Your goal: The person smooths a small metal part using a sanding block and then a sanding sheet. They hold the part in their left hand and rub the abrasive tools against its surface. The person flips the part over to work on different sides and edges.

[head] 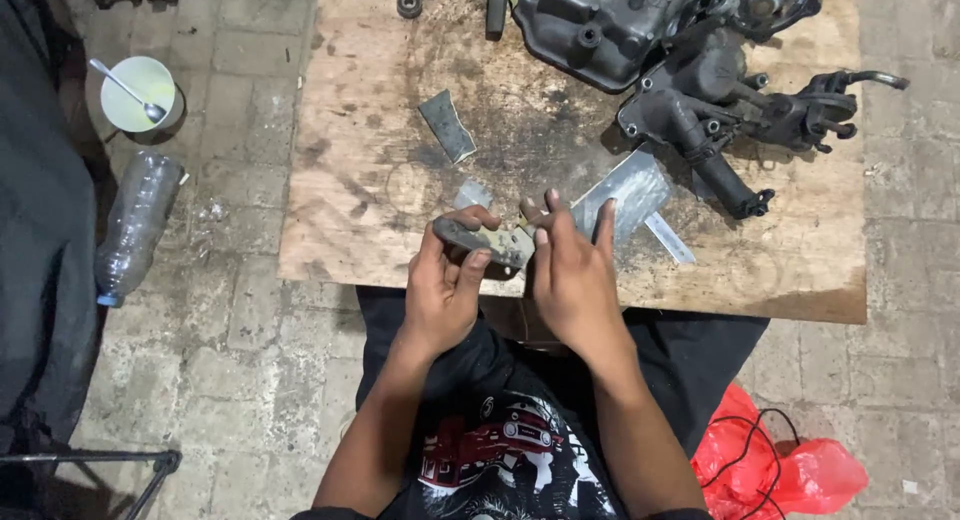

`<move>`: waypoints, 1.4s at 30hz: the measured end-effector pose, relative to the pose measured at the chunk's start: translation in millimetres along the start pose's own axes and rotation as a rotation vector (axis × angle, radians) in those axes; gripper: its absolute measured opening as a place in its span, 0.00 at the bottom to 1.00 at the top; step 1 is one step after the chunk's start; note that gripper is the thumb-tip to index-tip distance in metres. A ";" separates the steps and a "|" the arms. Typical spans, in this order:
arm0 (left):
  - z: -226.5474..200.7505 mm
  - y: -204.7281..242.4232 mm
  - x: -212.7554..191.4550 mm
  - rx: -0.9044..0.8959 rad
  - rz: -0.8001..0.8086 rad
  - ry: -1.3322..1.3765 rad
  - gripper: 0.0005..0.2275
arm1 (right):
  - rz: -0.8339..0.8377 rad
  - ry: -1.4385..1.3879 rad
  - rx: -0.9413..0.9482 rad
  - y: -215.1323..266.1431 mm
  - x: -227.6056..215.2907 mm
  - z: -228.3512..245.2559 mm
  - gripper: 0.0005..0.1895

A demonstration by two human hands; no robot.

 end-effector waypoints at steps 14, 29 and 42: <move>3.0 -3.3 2.1 0.008 -0.025 0.014 0.09 | 0.054 -0.079 -0.021 -1.9 -18.5 35.9 0.10; -5.4 -6.6 2.8 -0.024 -0.022 0.029 0.08 | 0.009 -0.030 -0.039 5.1 -16.5 34.4 0.10; -5.3 -3.7 2.1 -0.019 -0.030 0.005 0.08 | -0.034 0.001 -0.050 -0.1 -10.8 19.2 0.10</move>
Point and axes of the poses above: each hand's wrist, its own y-axis away from the middle knuckle, its own x-axis out of the palm, z = x × y, the point moved 2 cm from there along -y, towards the middle knuckle, and after that the axes turned 4 degrees about -z, right-handed, at the moved point
